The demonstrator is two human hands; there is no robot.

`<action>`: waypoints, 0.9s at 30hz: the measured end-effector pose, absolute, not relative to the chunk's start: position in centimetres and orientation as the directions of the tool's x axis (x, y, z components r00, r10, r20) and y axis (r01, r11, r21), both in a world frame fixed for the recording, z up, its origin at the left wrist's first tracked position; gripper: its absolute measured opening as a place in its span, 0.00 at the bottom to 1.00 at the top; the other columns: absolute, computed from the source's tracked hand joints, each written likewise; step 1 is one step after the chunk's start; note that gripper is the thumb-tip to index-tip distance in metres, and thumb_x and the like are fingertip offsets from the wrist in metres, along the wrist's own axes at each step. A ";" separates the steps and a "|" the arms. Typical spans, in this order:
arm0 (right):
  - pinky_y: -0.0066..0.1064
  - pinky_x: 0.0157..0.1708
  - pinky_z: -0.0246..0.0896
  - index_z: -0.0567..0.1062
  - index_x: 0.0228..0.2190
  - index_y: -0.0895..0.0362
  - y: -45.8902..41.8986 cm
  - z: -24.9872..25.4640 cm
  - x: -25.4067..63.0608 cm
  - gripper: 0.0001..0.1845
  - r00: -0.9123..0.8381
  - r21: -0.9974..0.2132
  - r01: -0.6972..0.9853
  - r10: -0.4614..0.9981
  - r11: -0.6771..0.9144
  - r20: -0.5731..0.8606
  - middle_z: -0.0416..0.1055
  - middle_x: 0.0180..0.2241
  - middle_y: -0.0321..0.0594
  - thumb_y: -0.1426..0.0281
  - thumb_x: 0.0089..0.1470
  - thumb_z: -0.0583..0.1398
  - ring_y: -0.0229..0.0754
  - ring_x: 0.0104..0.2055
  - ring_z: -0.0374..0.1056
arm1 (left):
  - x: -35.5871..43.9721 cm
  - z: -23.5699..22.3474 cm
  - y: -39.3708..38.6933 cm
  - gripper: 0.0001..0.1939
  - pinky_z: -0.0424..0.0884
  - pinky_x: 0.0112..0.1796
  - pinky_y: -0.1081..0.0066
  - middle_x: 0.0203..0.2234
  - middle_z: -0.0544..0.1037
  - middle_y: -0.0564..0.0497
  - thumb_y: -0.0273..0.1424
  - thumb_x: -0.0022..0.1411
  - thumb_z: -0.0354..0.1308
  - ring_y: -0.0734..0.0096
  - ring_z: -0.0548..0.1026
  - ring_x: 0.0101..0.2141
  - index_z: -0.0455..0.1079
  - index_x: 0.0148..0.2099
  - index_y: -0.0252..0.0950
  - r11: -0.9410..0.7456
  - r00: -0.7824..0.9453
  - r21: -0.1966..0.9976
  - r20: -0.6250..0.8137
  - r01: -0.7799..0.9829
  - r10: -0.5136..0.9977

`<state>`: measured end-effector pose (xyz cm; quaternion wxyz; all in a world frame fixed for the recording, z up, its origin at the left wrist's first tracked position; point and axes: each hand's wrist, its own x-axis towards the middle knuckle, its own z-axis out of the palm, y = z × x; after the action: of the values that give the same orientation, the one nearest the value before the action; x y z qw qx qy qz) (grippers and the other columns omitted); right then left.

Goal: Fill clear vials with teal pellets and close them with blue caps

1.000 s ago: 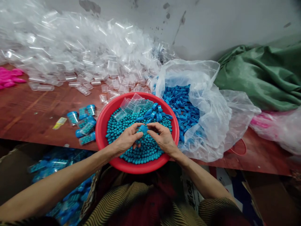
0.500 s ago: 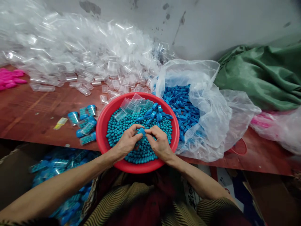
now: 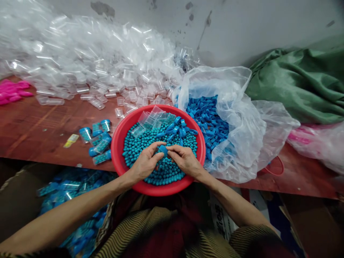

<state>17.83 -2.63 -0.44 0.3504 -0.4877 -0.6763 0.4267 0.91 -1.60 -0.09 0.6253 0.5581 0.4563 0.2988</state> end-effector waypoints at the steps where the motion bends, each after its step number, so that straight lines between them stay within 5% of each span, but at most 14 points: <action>1: 0.27 0.28 0.62 0.76 0.38 0.56 -2.7 -0.4 17.9 0.12 -0.289 -0.892 0.393 0.951 0.224 0.112 0.73 0.26 0.35 0.68 0.56 0.55 0.35 0.26 0.67 | 0.9 -0.1 -1.7 0.18 0.62 0.17 0.79 0.23 0.60 0.59 0.33 0.58 0.50 0.83 0.59 0.17 0.61 0.51 0.37 0.166 0.396 0.975 -0.212 0.148 0.894; 5: 0.29 0.33 0.65 0.77 0.38 0.57 -3.2 -0.6 17.8 0.12 -0.333 -0.844 0.394 0.912 0.365 0.239 0.77 0.32 0.40 0.70 0.55 0.56 0.39 0.31 0.71 | 0.9 0.0 -2.1 0.13 0.60 0.19 0.79 0.23 0.61 0.58 0.30 0.58 0.50 0.83 0.59 0.18 0.63 0.46 0.37 0.057 0.369 0.968 -0.147 0.244 0.918; 10: 0.30 0.34 0.65 0.76 0.40 0.57 -3.1 -0.3 18.2 0.13 -0.331 -0.868 0.383 0.924 0.317 0.191 0.76 0.33 0.40 0.70 0.55 0.55 0.38 0.32 0.70 | 1.0 -0.2 -2.0 0.13 0.59 0.14 0.79 0.20 0.59 0.61 0.33 0.58 0.49 0.84 0.58 0.13 0.59 0.46 0.37 0.222 0.392 0.965 -0.261 0.142 0.882; 13: 0.31 0.36 0.64 0.75 0.40 0.58 -2.2 0.9 18.9 0.13 -0.381 -0.922 0.331 0.922 0.203 0.067 0.73 0.33 0.39 0.69 0.51 0.58 0.37 0.34 0.68 | 1.0 0.3 -1.6 0.15 0.60 0.13 0.80 0.21 0.61 0.61 0.35 0.58 0.50 0.83 0.63 0.13 0.57 0.47 0.38 0.232 0.426 0.966 -0.258 0.114 0.867; 17: 0.29 0.26 0.65 0.70 0.41 0.58 -1.3 1.7 19.0 0.17 -0.328 -0.983 0.132 0.930 -0.127 -0.164 0.66 0.29 0.34 0.68 0.47 0.60 0.33 0.25 0.65 | 0.9 1.3 -1.3 0.14 0.59 0.12 0.81 0.20 0.61 0.62 0.35 0.58 0.51 0.82 0.65 0.13 0.55 0.46 0.38 0.224 0.469 0.971 -0.238 0.088 0.850; 21: 0.26 0.20 0.66 0.65 0.43 0.55 -1.2 1.8 18.4 0.27 -0.157 -0.987 0.006 0.975 -0.158 -0.157 0.63 0.36 0.35 0.69 0.39 0.66 0.32 0.26 0.65 | 0.7 1.9 -1.4 0.14 0.62 0.14 0.81 0.19 0.60 0.63 0.34 0.58 0.53 0.85 0.62 0.13 0.56 0.45 0.38 0.219 0.468 0.973 -0.230 0.079 0.853; 27: 0.29 0.25 0.71 0.67 0.36 0.58 -0.5 2.8 19.4 0.19 -0.459 -0.965 -0.066 0.867 -0.252 -0.195 0.68 0.32 0.35 0.69 0.41 0.65 0.37 0.31 0.70 | -0.2 1.9 -1.2 0.17 0.54 0.12 0.82 0.18 0.63 0.62 0.39 0.59 0.51 0.81 0.66 0.13 0.54 0.47 0.38 0.316 0.544 0.947 -0.293 0.055 0.786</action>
<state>19.38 -0.52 2.79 0.3397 -0.3940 -0.5085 0.6862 -0.20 -1.21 1.91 0.7051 0.5243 0.4009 0.2593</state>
